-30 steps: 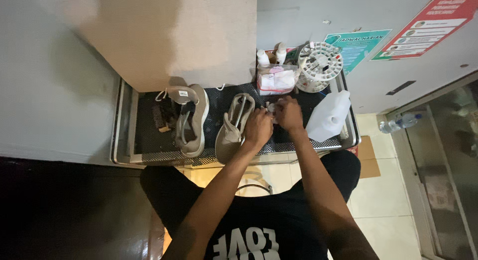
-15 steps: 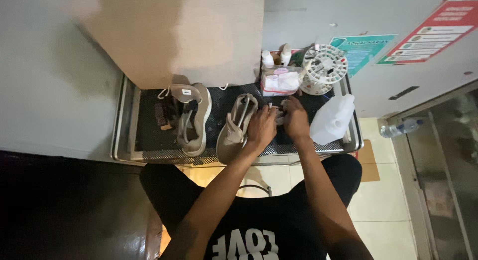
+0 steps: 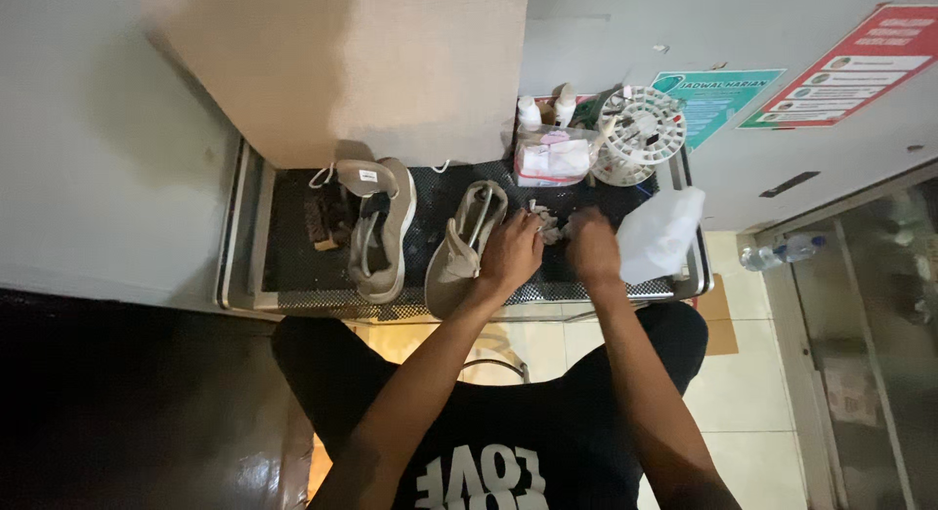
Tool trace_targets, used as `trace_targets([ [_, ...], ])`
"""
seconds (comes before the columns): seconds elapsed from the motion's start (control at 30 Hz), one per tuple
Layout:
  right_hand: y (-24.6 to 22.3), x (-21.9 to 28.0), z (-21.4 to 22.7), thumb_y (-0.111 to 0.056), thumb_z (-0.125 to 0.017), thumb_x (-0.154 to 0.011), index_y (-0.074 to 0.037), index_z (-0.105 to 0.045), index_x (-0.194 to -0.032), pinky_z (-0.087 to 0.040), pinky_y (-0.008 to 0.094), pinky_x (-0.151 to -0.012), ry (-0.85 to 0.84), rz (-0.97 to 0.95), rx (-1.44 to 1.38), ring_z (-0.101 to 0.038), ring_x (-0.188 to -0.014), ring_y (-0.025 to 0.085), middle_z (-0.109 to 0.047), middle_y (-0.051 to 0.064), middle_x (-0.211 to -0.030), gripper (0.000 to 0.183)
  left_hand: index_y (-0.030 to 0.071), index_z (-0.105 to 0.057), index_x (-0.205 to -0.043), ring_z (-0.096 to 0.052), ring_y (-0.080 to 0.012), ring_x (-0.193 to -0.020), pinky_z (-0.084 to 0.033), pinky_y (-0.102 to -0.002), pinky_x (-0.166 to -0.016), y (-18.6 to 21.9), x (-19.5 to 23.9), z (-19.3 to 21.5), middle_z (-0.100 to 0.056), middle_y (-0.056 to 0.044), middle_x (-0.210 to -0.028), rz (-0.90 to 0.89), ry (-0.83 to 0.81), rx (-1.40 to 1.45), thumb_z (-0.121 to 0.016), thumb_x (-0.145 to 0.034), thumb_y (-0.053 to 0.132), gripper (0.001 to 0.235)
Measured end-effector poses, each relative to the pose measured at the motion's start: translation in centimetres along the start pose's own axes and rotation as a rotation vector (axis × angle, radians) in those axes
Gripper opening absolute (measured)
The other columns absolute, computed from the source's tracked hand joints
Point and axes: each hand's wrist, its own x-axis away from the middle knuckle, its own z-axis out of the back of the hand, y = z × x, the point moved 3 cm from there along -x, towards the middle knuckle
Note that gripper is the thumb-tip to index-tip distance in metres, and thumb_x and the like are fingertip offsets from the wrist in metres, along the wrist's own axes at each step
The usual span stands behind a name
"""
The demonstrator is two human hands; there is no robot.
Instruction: The person scrubs the sole of a beige sneaker with a small brush, then wipes the shoe with a white cloth. They pour liquid from a white bottle onto the brush and continue scrubbing the sole and sides of the shoe.
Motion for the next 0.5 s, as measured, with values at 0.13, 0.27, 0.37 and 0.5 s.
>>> trace_targets([
  [0.13, -0.8, 2.5, -1.0, -0.017, -0.052, -0.098, -0.01, -0.06, -0.134, -0.056, 0.038, -0.087, -0.034, 0.063, 0.291, -0.06, -0.115, 0.027, -0.059, 0.012, -0.129, 0.038, 0.004, -0.063, -0.102, -0.069, -0.0346, -0.083, -0.053, -0.045, -0.071, -0.1, 0.1, -0.4, -0.062, -0.015, -0.09, 0.006, -0.008, 0.026, -0.059, -0.089, 0.009, 0.014],
  [0.27, -1.1, 2.7, -1.2, -0.01, -0.052, -0.096, -0.007, -0.057, -0.137, -0.054, 0.038, -0.091, -0.093, 0.049, 0.229, -0.058, -0.119, 0.03, -0.056, 0.013, -0.133, 0.041, 0.006, -0.063, -0.099, -0.067, -0.0341, -0.08, -0.051, -0.045, -0.069, -0.2, 0.4, -0.3, -0.059, -0.012, -0.086, 0.044, 0.004, 0.051, -0.06, -0.086, 0.009, 0.014],
  [0.37, -0.7, 1.7, -1.0, -0.009, -0.054, -0.097, -0.009, -0.062, -0.13, -0.055, 0.035, -0.09, -0.142, -0.028, 0.177, -0.061, -0.113, 0.026, -0.06, 0.011, -0.124, 0.034, 0.006, -0.063, -0.096, -0.067, -0.0352, -0.076, -0.053, -0.044, -0.066, -0.3, 0.0, 0.0, -0.058, -0.012, -0.083, 0.064, 0.038, 0.121, -0.06, -0.084, 0.009, 0.013],
  [0.5, 0.2, 0.7, -0.6, -0.023, -0.062, -0.098, -0.012, -0.067, -0.117, -0.056, 0.031, -0.084, -0.136, -0.046, 0.204, -0.063, -0.105, 0.021, -0.063, 0.007, -0.112, 0.023, 0.007, -0.065, -0.093, -0.068, -0.0391, -0.076, -0.054, -0.044, -0.065, -0.2, -0.3, -0.2, -0.06, -0.015, -0.078, 0.124, 0.157, 0.287, -0.064, -0.082, 0.01, 0.012],
])
